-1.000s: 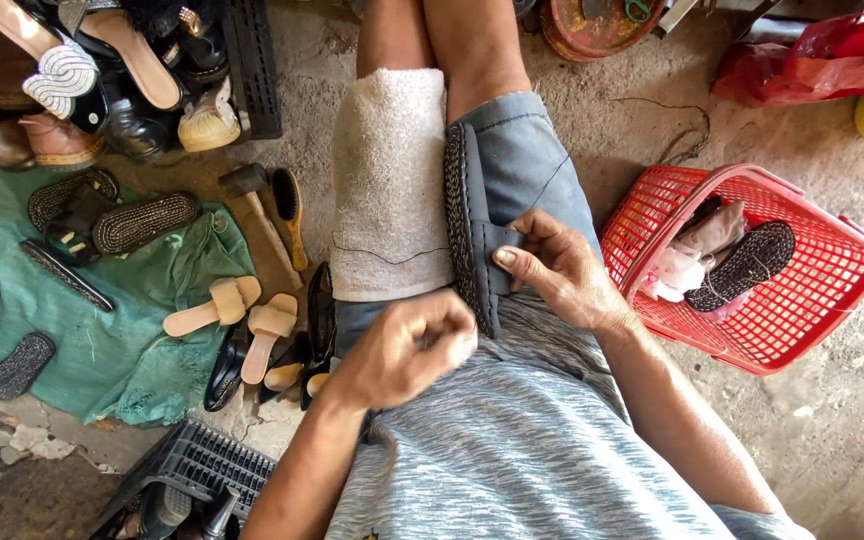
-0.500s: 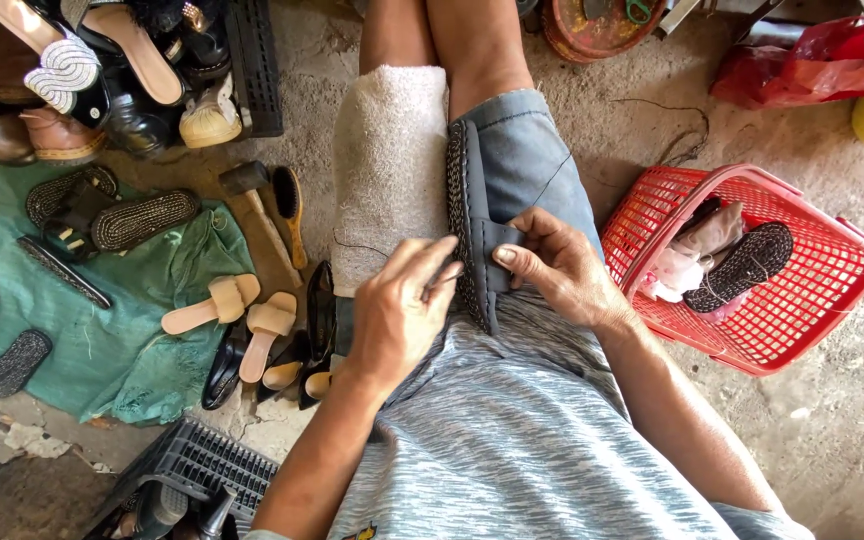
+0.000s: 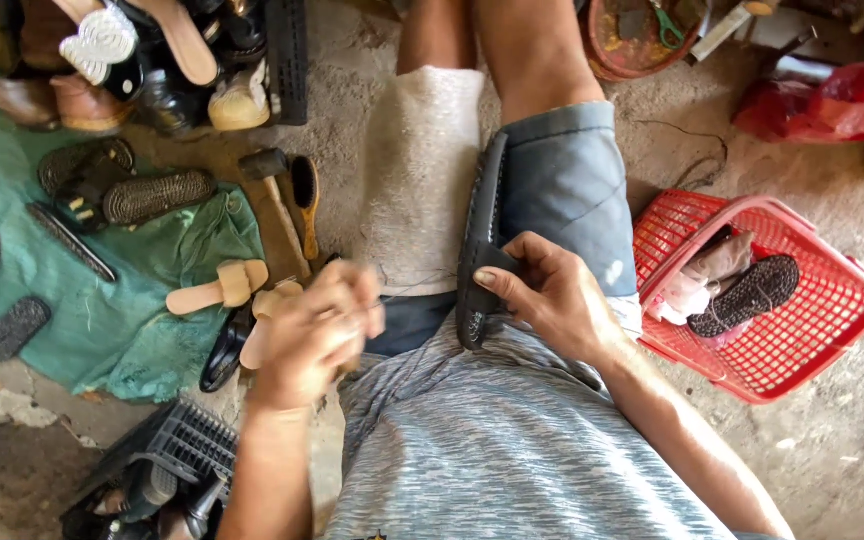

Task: The person sits cross-legged on the floor and sews a black slipper using a needle and thread. They hold the slipper on their lap and repeatedly push the needle through the sole and upper while pulling the thread tight.

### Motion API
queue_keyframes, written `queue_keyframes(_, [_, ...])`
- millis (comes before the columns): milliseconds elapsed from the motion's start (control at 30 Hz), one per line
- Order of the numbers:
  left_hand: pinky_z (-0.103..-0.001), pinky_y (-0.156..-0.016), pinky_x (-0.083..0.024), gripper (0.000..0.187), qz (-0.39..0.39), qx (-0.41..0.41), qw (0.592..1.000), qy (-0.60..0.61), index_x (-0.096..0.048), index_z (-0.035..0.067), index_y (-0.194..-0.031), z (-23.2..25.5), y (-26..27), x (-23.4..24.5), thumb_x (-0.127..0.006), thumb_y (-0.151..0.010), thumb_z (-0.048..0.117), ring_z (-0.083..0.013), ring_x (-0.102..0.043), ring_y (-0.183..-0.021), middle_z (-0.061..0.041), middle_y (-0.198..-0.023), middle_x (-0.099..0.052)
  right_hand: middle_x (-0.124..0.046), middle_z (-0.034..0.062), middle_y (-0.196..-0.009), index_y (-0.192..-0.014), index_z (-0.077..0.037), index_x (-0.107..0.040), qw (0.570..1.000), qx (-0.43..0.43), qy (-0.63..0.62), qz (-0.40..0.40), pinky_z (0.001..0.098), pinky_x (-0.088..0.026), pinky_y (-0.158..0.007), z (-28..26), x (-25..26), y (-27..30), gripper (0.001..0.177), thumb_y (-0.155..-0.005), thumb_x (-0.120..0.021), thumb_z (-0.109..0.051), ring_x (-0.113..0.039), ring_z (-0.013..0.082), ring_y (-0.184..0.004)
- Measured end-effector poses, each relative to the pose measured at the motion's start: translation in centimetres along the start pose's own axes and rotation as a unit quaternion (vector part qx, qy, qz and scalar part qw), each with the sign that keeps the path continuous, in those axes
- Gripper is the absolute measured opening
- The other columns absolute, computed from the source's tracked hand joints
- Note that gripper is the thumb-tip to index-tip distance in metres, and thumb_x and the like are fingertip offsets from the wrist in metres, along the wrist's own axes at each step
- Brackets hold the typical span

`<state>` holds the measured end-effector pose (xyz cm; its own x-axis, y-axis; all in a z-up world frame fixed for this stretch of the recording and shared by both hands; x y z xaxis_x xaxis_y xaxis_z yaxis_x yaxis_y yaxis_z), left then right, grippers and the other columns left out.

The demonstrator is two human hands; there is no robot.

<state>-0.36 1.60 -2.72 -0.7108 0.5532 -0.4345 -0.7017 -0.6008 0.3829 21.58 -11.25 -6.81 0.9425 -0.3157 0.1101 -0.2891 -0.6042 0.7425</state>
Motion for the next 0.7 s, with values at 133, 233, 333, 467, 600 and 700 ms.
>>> queue_keyframes(133, [-0.021,-0.030,-0.036,0.019,0.043,-0.052,0.998,0.019,-0.059,0.004,-0.072,3.3,3.4,6.8,-0.056,-0.086,-0.007,-0.0067,-0.045,-0.044,-0.021,-0.101,-0.058,-0.067,0.0150,-0.061,-0.092,-0.003,-0.073,0.999,-0.008,0.013,-0.034,0.0295,-0.059,-0.055,-1.3,0.7,-0.7,0.024,-0.086,-0.084,-0.023,-0.067,0.0203,-0.054])
queue_keyframes(233, [-0.024,-0.033,-0.024,0.019,0.196,-0.056,0.979,-0.007,-0.052,0.006,-0.068,4.0,8.1,15.6,-0.054,-0.087,0.007,-0.0169,-0.042,-0.048,-0.017,-0.073,-0.046,-0.070,0.0224,-0.084,-0.094,0.002,-0.073,0.988,0.093,0.061,-0.107,0.0330,-0.062,-0.055,-4.1,1.5,-1.5,0.027,-0.087,-0.081,-0.023,-0.070,0.0225,-0.071])
queue_keyframes(333, [-0.019,-0.046,-0.045,0.028,0.292,-0.024,0.955,-0.034,-0.066,0.016,-0.080,4.6,12.1,21.3,-0.055,-0.105,0.012,-0.0097,-0.058,-0.060,-0.002,-0.082,-0.066,-0.073,0.0096,-0.108,-0.110,-0.002,-0.072,0.930,0.222,0.226,-0.188,0.0358,-0.059,-0.081,-7.3,1.3,-0.5,0.043,-0.097,-0.058,-0.041,-0.073,0.0223,-0.094])
queue_keyframes(467, [-0.021,-0.051,-0.039,0.021,0.497,0.129,0.833,-0.205,-0.061,0.020,-0.088,1.3,18.4,29.8,-0.067,-0.106,0.029,-0.0046,-0.056,-0.062,0.006,-0.079,-0.062,-0.072,0.0105,-0.107,-0.109,-0.001,-0.073,0.915,0.266,0.234,-0.191,0.0338,-0.060,-0.079,-9.2,2.0,-1.0,0.028,-0.098,-0.061,-0.024,-0.073,0.0223,-0.093])
queue_keyframes(600, [-0.041,-0.096,-0.046,0.029,0.434,0.122,0.681,-0.577,-0.072,0.013,-0.128,1.6,15.8,27.2,-0.069,-0.103,0.027,-0.0265,-0.063,-0.110,-0.009,-0.120,-0.069,-0.074,-0.0032,-0.085,-0.101,-0.016,-0.074,0.938,0.144,0.286,-0.132,0.0272,-0.057,-0.071,-6.3,3.1,-3.4,0.013,-0.091,-0.074,-0.025,-0.070,0.0091,-0.076])
queue_keyframes(700, [-0.028,-0.059,-0.050,0.027,0.242,-0.055,0.762,-0.598,-0.068,0.003,-0.128,3.0,5.9,13.1,-0.067,-0.101,0.000,-0.0158,-0.056,-0.072,-0.014,-0.115,-0.067,-0.078,-0.0043,-0.087,-0.094,-0.016,-0.076,0.928,0.165,0.321,-0.094,0.0293,-0.056,-0.063,-6.7,2.6,-3.8,0.012,-0.087,-0.080,-0.025,-0.068,0.0143,-0.063])
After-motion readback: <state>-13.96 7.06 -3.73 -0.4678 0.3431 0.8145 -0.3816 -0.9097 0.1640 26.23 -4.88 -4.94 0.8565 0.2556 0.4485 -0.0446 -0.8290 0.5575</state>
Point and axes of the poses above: each hand's wrist, its own y-axis away from the middle knuckle, its own x-axis out of the back of the hand, z = x × y, the point moved 8 cm from there along -y, towards the middle knuckle
